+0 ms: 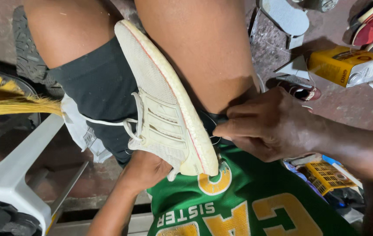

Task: The person stitches the sole of a white sneaker using a large needle and thread, pulling the thread through the shoe's side and sole while holding it on their lap.

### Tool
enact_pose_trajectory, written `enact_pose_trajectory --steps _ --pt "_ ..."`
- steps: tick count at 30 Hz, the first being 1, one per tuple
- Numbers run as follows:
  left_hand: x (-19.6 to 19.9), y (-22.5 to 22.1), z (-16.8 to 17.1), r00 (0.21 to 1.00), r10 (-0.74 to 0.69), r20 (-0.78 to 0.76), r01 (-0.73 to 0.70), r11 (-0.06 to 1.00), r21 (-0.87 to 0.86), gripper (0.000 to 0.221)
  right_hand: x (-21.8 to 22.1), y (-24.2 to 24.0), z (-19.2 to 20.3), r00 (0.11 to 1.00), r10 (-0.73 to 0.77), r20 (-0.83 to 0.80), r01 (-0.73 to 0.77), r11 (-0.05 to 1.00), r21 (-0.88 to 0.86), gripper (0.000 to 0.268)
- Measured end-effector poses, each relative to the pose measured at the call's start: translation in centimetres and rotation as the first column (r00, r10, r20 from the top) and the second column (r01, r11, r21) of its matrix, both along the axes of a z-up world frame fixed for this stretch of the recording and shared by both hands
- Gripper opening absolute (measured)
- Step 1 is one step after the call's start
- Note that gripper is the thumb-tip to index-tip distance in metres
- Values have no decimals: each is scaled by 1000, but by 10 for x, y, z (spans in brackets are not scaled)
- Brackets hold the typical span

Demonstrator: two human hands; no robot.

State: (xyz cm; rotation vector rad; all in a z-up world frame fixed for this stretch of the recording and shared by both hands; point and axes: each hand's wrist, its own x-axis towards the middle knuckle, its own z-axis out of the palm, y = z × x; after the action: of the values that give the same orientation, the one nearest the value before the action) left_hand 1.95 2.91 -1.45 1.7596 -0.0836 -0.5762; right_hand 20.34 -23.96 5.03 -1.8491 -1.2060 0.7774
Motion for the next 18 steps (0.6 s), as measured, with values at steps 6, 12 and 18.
enact_pose_trajectory --steps 6,12,18 --pt "13 8 1 969 -238 61 226 960 165 31 3 7 0 991 62 119 -68 996 51 23" --pt "34 18 2 937 -349 4 347 933 90 23 11 22 7 993 92 70 -95 994 46 19" --pt "39 23 1 926 -321 201 313 947 72 31 12 36 7 995 102 20 -103 993 53 11"
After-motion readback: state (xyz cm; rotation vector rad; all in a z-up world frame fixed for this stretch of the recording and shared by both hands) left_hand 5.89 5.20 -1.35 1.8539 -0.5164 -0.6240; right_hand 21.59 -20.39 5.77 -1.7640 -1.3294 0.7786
